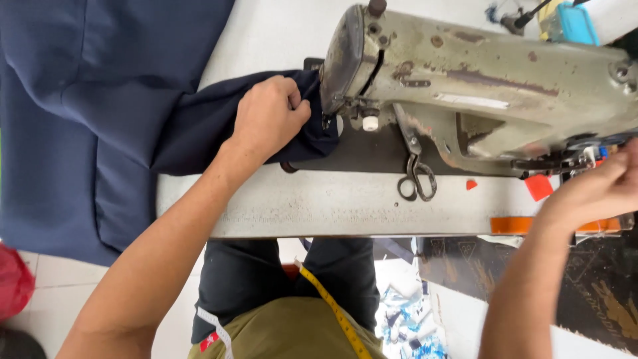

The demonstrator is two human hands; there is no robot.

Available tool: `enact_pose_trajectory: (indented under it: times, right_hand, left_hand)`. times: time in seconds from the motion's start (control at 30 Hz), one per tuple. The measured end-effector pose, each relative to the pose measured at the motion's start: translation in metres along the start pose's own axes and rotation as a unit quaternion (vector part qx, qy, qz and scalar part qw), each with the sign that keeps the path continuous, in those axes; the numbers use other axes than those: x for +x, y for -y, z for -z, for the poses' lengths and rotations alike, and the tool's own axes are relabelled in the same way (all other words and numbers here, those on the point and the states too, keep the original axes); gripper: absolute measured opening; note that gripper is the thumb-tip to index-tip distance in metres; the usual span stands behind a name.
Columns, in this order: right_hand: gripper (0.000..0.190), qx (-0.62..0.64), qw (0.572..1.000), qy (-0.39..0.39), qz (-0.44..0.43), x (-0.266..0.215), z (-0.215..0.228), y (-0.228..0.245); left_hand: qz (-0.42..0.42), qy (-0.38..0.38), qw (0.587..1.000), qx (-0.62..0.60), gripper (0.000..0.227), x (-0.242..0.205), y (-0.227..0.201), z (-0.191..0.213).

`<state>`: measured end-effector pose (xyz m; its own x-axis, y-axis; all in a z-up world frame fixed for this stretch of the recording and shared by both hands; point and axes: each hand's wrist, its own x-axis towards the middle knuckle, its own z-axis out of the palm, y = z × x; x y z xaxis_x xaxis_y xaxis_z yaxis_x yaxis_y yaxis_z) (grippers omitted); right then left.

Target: Performing final touches on trousers by measuring the hem and trimming loose threads near a sewing machine.

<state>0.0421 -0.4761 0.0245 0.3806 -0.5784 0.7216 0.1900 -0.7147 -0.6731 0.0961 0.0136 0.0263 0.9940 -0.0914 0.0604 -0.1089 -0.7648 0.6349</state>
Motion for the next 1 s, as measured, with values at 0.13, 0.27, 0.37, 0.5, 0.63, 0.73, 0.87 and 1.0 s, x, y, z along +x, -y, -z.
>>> enact_pose_trajectory:
  times: [0.13, 0.27, 0.37, 0.5, 0.63, 0.73, 0.87, 1.0]
  right_hand:
    - [0.024, 0.172, 0.949, 0.182, 0.189, -0.118, -0.042, 0.155]
    - [0.050, 0.167, 0.884, 0.409, 0.153, -0.223, -0.084, 0.220]
    - [0.007, 0.232, 0.809, 0.502, -0.199, -0.216, -0.084, 0.242]
    - [0.024, 0.260, 0.730, 0.513, -0.369, -0.205, -0.073, 0.233]
    - [0.038, 0.375, 0.596, 0.514, -0.491, -0.223, -0.075, 0.211]
    - [0.049, 0.381, 0.579, 0.543, -0.474, -0.252, -0.076, 0.204]
    - [0.035, 0.301, 0.645, 0.644, -0.281, -0.230, -0.074, 0.222]
    - [0.037, 0.202, 0.806, 0.539, 0.135, -0.164, -0.093, 0.223]
  left_hand:
    - [-0.166, -0.162, 0.972, 0.042, 0.023, -0.019, 0.003, -0.003]
    - [-0.480, -0.201, 0.849, 0.086, 0.015, -0.077, -0.024, -0.001]
    - [-0.491, -0.121, 0.860, 0.069, 0.034, -0.089, 0.001, 0.057]
    - [-0.177, -0.016, 0.927, 0.331, 0.069, -0.095, 0.104, 0.096]
    - [-0.302, -0.230, 0.849, 0.367, 0.012, -0.067, 0.169, 0.089]
    - [-0.142, -0.184, 0.885, 0.404, 0.020, -0.057, 0.064, 0.073]
    - [-0.399, -0.077, 0.914, -0.006, 0.015, -0.058, -0.011, 0.005]
    - [-0.310, -0.179, 0.921, 0.152, 0.024, -0.062, 0.008, -0.011]
